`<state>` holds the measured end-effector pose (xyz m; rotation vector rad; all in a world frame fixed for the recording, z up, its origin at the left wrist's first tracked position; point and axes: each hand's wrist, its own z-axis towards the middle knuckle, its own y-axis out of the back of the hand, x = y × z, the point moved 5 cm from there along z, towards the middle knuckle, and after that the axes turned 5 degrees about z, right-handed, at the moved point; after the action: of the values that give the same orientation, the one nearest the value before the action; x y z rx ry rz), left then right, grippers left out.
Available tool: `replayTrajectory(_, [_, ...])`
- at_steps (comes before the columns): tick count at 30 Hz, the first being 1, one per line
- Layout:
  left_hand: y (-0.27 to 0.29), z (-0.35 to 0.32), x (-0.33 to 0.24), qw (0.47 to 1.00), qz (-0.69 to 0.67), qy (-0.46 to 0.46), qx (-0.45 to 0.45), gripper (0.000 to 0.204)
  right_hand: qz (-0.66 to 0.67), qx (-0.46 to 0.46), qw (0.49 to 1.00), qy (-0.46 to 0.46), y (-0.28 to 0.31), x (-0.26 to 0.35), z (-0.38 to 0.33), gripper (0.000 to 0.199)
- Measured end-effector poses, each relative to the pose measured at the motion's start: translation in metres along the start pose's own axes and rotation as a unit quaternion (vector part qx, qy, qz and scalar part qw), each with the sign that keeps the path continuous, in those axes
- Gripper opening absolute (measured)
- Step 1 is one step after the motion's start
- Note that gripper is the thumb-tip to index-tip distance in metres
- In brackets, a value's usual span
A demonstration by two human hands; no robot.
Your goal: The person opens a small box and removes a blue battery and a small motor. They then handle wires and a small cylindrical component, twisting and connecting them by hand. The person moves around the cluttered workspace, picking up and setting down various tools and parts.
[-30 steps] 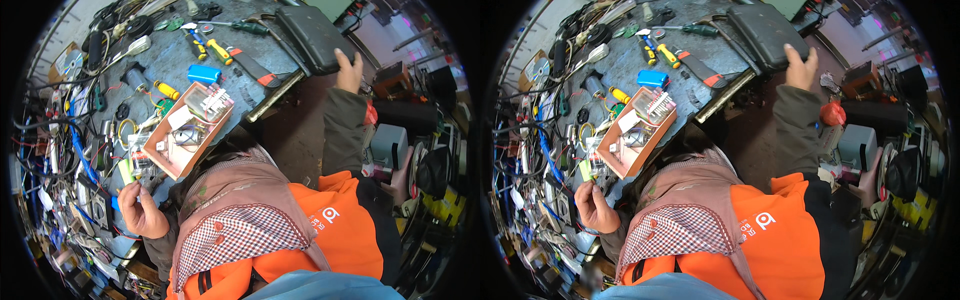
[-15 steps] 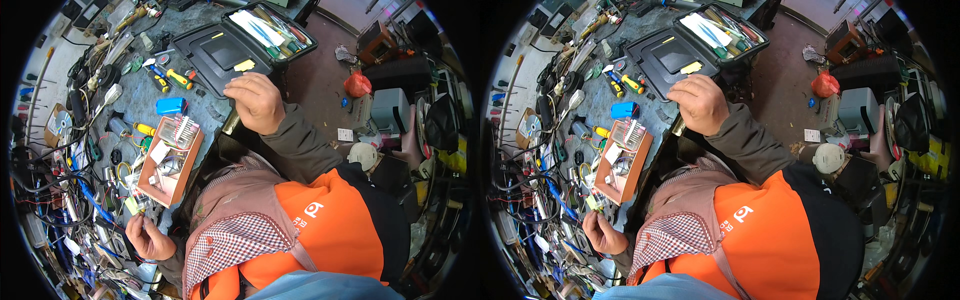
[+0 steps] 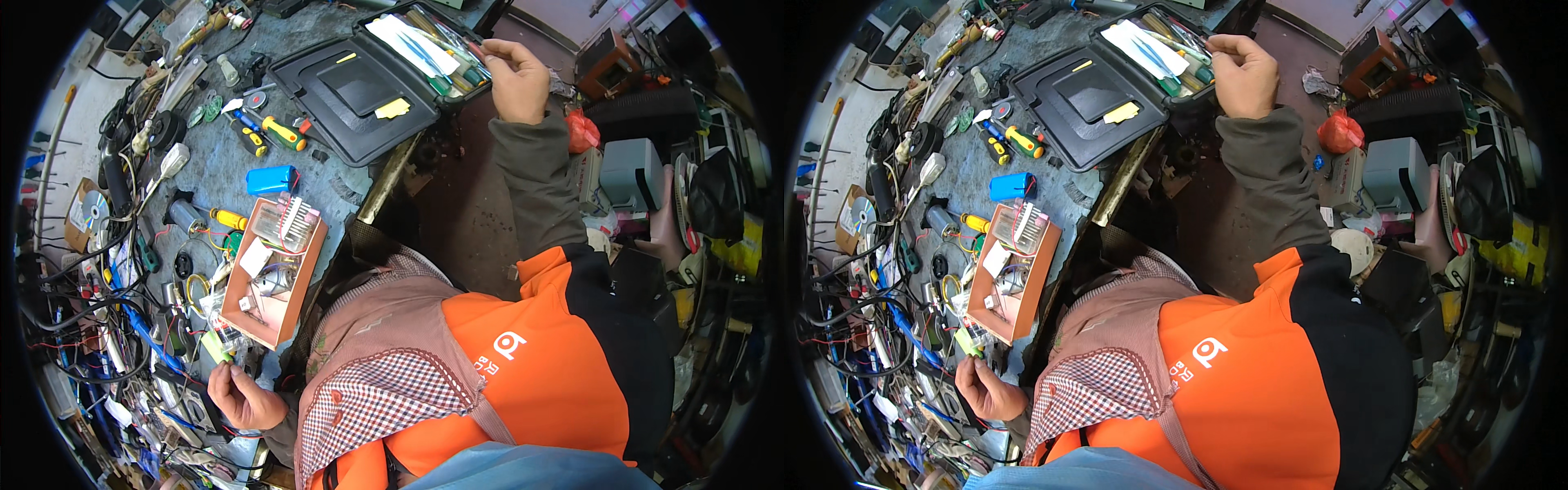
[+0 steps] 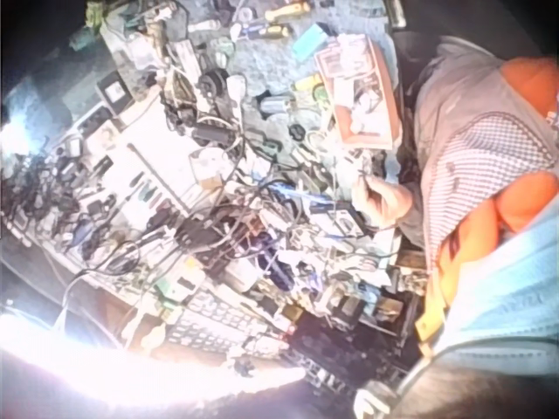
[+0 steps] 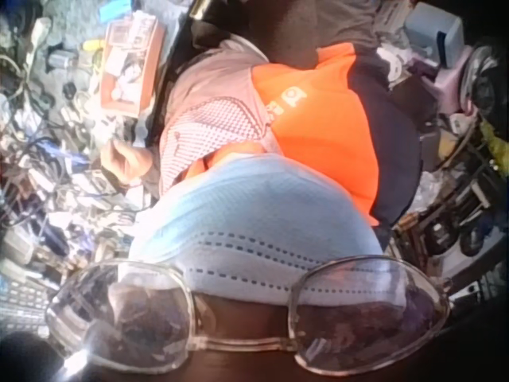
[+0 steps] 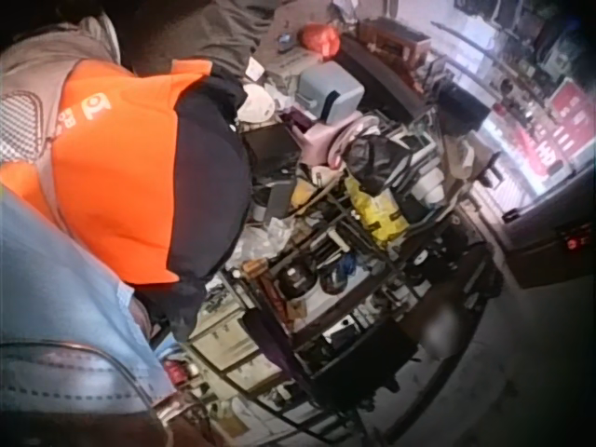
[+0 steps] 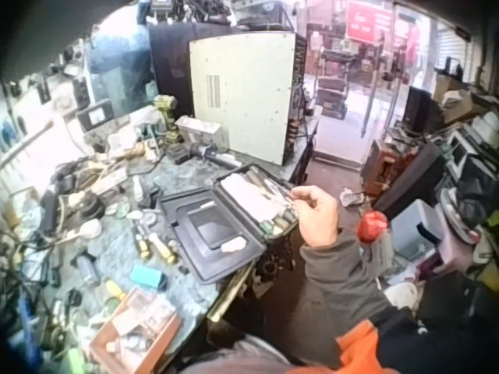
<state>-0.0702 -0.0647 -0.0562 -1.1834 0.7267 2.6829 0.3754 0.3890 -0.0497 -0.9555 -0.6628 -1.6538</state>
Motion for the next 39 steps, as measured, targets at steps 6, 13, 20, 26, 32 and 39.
replayTrajectory(6, [-0.021,-0.007,0.007,0.998,0.041,-0.053,0.016,0.020,-0.291,0.117,0.947,0.066,-0.042,0.028,-0.012,0.031])
replayTrajectory(13, [-0.032,-0.011,-0.007,0.999,0.025,-0.039,0.024,0.018,-0.433,0.137,0.887,0.079,-0.042,0.023,0.001,0.039])
replayTrajectory(20, [-0.033,0.005,-0.032,0.996,0.049,-0.078,0.012,0.019,-0.346,0.159,0.925,-0.011,-0.018,-0.059,0.032,0.049])
replayTrajectory(26, [-0.025,0.002,-0.022,0.997,0.024,-0.075,0.002,0.021,-0.433,0.196,0.878,0.049,-0.041,-0.044,0.030,0.035])
replayTrajectory(32, [-0.021,0.002,-0.029,0.994,0.016,-0.102,0.017,0.024,-0.289,0.051,0.951,0.100,-0.025,-0.032,0.038,0.026])
replayTrajectory(39, [-0.011,0.028,-0.102,0.932,0.171,-0.319,0.017,0.051,-0.022,0.238,0.965,0.105,-0.088,0.156,-0.077,0.012])
